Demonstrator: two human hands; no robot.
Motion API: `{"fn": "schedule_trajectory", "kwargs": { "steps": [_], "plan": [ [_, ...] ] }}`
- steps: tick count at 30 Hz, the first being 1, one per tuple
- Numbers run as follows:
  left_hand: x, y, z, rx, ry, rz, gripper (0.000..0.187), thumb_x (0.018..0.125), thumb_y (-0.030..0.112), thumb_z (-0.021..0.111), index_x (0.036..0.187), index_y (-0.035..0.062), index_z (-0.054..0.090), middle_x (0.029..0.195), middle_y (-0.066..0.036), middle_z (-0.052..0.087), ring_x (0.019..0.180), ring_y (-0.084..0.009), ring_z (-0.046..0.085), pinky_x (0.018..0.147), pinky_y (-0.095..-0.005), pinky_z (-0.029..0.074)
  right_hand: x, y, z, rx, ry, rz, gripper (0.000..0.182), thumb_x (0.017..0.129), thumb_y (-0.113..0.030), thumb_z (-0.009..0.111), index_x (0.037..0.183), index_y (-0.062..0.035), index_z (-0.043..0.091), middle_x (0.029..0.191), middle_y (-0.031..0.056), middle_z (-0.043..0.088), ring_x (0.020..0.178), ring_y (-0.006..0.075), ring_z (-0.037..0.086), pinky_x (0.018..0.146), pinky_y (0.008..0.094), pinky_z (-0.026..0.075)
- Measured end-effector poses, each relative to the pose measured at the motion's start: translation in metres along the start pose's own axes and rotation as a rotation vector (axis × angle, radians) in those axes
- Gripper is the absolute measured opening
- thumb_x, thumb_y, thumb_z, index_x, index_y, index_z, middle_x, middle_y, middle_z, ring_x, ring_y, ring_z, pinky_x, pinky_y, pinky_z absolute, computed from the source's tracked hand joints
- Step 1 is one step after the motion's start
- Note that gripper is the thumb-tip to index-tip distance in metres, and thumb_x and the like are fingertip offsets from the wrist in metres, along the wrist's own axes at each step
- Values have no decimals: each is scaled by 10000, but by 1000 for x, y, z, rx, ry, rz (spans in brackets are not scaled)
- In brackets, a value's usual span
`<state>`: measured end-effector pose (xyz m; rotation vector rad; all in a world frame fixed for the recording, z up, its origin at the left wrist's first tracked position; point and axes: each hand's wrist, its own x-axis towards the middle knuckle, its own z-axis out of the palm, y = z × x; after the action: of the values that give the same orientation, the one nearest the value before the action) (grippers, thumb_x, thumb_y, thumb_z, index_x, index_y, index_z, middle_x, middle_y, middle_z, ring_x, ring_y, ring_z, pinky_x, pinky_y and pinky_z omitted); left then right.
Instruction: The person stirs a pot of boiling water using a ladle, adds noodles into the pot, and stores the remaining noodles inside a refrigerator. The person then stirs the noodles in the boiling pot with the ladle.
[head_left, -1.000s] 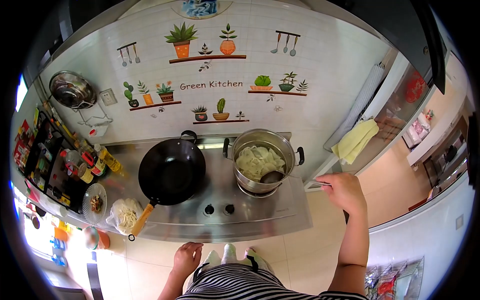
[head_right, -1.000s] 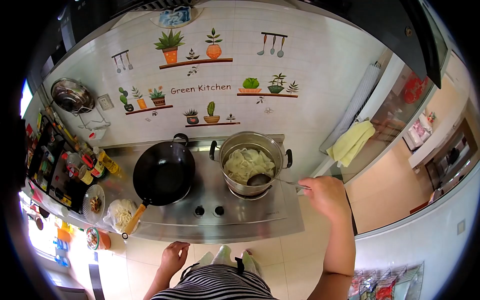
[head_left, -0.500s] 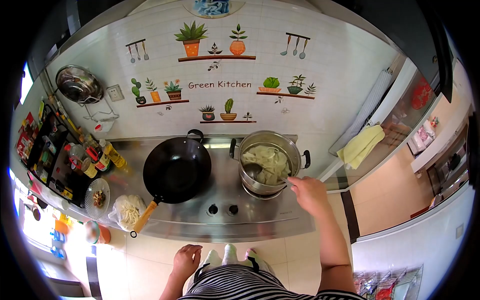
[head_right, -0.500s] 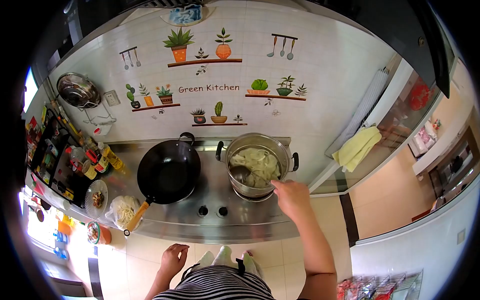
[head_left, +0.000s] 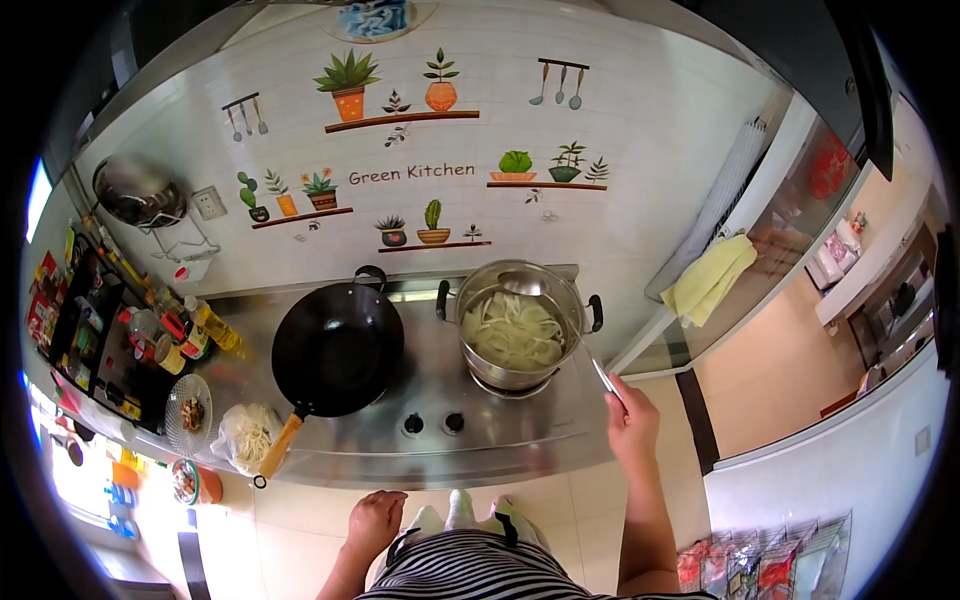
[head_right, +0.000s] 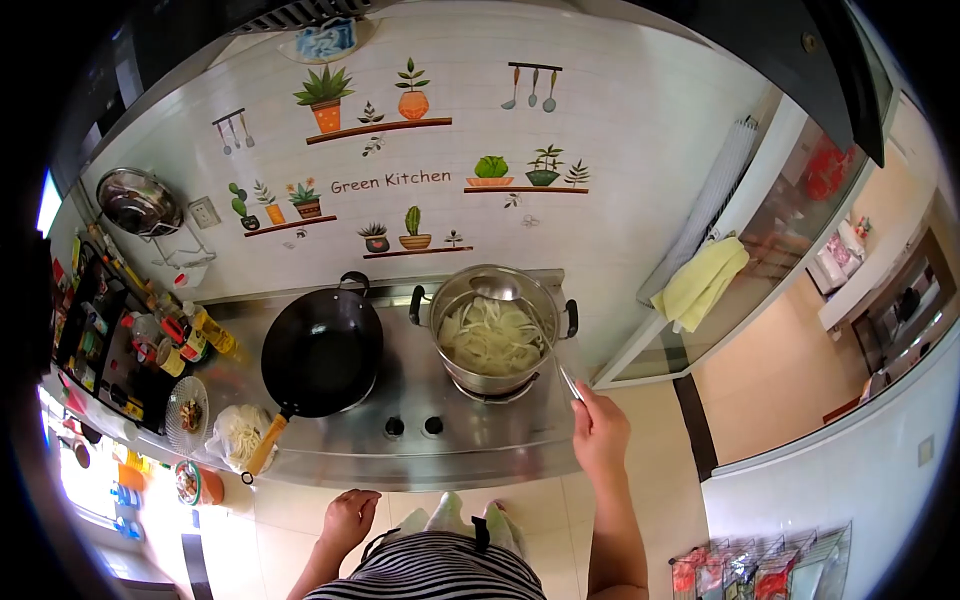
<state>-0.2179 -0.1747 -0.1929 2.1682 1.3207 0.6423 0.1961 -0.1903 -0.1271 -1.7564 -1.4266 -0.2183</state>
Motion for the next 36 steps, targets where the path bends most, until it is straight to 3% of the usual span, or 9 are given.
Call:
{"fn": "schedule_trajectory", "kwargs": {
  "steps": [4,8,12,17,24,26,29,33,36],
  "plan": [
    [7,5,5,10,-64,14,108,872,145,623,891,61,689,809,-132,686,763,-329,654,692,-421,529,-24,19,-5,494,87,551,308,942,-126,624,1244,-69,640,798,41,652,649,104,565,584,239,441],
    [15,9,11,3,-60,45,118,875,159,623,880,60,687,807,-137,685,762,-335,654,694,-423,528,-40,40,-9,840,296,688,311,961,-141,604,1246,-19,627,704,-39,528,548,50,447,456,200,322],
    [21,16,17,10,-81,64,109,870,153,631,873,60,688,800,-136,683,759,-339,653,693,-421,527,-60,71,0,851,396,846,312,959,-140,607,1242,-11,627,685,-57,488,507,35,392,434,193,274],
    [29,25,22,17,-64,50,98,861,143,641,870,60,692,792,-132,681,759,-335,654,687,-419,527,-98,118,38,749,225,991,360,939,-181,652,1254,-10,623,713,-53,514,519,36,378,455,201,304],
    [31,31,32,21,-5,42,96,855,141,648,869,62,701,803,-124,684,761,-324,654,685,-410,529,-110,146,73,699,121,983,448,866,-196,740,1246,8,622,816,-9,618,540,47,424,486,211,363],
    [30,33,37,15,21,38,96,855,139,649,869,62,704,805,-123,685,762,-323,654,685,-408,529,-111,153,74,642,27,984,470,853,-190,742,1260,7,613,1073,75,686,635,87,547,527,230,447],
    [28,36,44,0,57,10,97,853,137,650,872,61,708,808,-122,686,764,-323,654,686,-406,529,-131,192,96,564,-19,846,505,841,-174,748,1285,7,589,1137,108,681,749,135,620,600,258,498],
    [27,42,53,-11,59,-33,103,855,137,647,885,59,708,820,-122,689,775,-322,656,691,-406,531,-126,176,85,291,-30,521,481,832,-155,713,1279,-26,591,917,135,698,651,221,608,587,349,490],
    [24,49,60,-25,52,-57,111,860,138,639,894,58,707,837,-123,693,793,-322,661,704,-405,535,-128,175,77,-182,-352,514,528,807,-198,706,1300,-76,563,1003,198,653,874,334,655,759,448,532]
  ]
}}
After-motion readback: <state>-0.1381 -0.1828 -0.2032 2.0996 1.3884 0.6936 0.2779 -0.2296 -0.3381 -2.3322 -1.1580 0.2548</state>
